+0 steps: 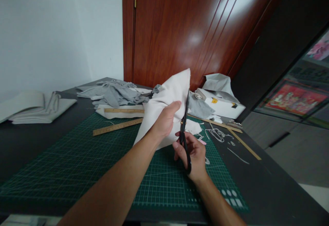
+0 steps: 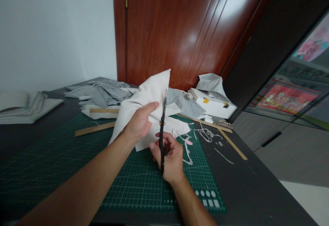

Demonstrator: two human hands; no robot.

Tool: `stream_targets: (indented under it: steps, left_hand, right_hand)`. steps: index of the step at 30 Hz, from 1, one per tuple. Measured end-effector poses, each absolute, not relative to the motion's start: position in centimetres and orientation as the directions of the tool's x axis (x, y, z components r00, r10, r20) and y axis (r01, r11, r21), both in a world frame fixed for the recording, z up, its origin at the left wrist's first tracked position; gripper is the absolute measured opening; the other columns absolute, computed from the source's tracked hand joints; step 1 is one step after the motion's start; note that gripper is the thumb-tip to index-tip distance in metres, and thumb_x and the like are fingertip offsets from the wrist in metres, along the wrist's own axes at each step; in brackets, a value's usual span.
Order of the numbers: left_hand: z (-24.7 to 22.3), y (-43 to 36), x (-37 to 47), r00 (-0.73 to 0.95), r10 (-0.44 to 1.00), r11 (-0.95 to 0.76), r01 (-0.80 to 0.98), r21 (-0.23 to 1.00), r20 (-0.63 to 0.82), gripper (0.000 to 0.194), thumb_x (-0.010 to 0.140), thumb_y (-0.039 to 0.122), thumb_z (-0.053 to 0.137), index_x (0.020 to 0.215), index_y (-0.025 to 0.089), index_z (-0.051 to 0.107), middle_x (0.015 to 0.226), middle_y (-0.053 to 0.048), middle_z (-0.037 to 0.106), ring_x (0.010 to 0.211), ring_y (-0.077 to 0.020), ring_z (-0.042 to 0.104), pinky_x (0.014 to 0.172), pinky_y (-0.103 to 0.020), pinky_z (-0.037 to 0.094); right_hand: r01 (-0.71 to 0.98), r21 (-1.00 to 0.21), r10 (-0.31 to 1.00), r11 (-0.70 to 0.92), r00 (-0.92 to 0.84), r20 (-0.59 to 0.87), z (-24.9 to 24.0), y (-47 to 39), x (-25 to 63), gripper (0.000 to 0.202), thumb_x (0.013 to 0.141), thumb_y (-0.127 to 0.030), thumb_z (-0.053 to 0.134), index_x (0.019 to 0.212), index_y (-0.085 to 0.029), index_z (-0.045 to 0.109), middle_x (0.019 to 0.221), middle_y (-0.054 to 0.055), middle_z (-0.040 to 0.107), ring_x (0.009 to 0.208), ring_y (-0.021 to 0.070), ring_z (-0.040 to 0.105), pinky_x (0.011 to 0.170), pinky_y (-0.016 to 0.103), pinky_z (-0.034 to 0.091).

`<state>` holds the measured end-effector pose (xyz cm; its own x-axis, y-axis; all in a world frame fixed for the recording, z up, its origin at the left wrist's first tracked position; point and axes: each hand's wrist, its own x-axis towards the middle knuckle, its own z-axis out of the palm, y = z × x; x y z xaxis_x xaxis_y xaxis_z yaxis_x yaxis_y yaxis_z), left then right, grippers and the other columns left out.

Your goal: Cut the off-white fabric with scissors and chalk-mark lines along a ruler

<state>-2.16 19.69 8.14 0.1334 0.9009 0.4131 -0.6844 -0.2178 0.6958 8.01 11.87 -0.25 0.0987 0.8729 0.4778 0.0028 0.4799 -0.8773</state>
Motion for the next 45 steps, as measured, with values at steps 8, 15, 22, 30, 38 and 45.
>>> stream_targets:
  steps: [8,15,22,30,38,45]
  left_hand:
    - [8.2,19.71,-2.18,0.093,0.902,-0.253,-0.676,0.692,0.421,0.026,0.071,0.037,0.082,0.067,0.024,0.06,0.072,0.0,0.065,0.093,-0.0287,0.066,0.104,-0.044,0.047]
    - [7.92,19.9,-2.1,0.078,0.905,-0.268,-0.656,0.706,0.417,0.026,0.075,0.037,0.079,0.067,0.024,0.058,0.072,0.0,0.065,0.093,-0.0285,0.066,0.103,-0.044,0.047]
    - [7.72,20.1,-2.07,0.065,0.906,-0.29,-0.626,0.724,0.419,0.028,0.072,0.04,0.081,0.069,0.025,0.057,0.07,0.003,0.061,0.085,-0.0257,0.062,0.099,-0.043,0.048]
    - [7.53,20.32,-2.11,0.076,0.902,-0.302,-0.595,0.745,0.426,0.03,0.073,0.04,0.08,0.069,0.025,0.055,0.07,0.002,0.059,0.087,-0.0269,0.062,0.099,-0.043,0.047]
    - [7.48,20.24,-2.13,0.092,0.901,-0.3,-0.574,0.762,0.424,0.027,0.076,0.042,0.076,0.07,0.025,0.056,0.069,0.002,0.057,0.08,-0.026,0.059,0.093,-0.043,0.047]
    - [7.69,20.18,-2.03,0.069,0.901,-0.316,-0.572,0.757,0.428,0.029,0.073,0.043,0.079,0.07,0.026,0.057,0.069,0.002,0.059,0.083,-0.0267,0.06,0.098,-0.043,0.047]
  right_hand:
    - [0.015,-0.884,0.879,0.468,0.09,0.467,-0.06,11.82,7.97,0.029,0.083,-0.034,0.086,0.104,-0.021,0.072,0.062,-0.007,0.061,0.046,0.0112,0.054,0.042,0.022,0.05]
    - [0.02,-0.89,0.884,0.456,0.099,0.456,0.01,11.78,7.96,0.031,0.081,-0.035,0.086,0.105,-0.021,0.072,0.061,-0.007,0.061,0.046,0.012,0.054,0.043,0.023,0.05]
    - [0.011,-0.891,0.885,0.454,0.11,0.452,-0.17,11.94,7.99,0.032,0.077,-0.031,0.089,0.103,-0.021,0.073,0.061,-0.008,0.061,0.046,0.0111,0.053,0.043,0.023,0.048]
    - [0.017,-0.891,0.883,0.454,0.122,0.453,-0.3,11.99,7.99,0.032,0.077,-0.032,0.09,0.103,-0.022,0.074,0.062,-0.007,0.061,0.047,0.0116,0.054,0.044,0.023,0.047]
    - [0.018,-0.893,0.885,0.45,0.123,0.449,-0.31,11.97,8.04,0.033,0.077,-0.034,0.09,0.103,-0.022,0.073,0.063,-0.007,0.061,0.047,0.0119,0.053,0.043,0.023,0.047]
    - [0.025,-0.892,0.884,0.452,0.123,0.451,-0.41,12.01,8.15,0.032,0.078,-0.031,0.091,0.103,-0.021,0.074,0.063,-0.007,0.061,0.047,0.0111,0.054,0.045,0.023,0.046]
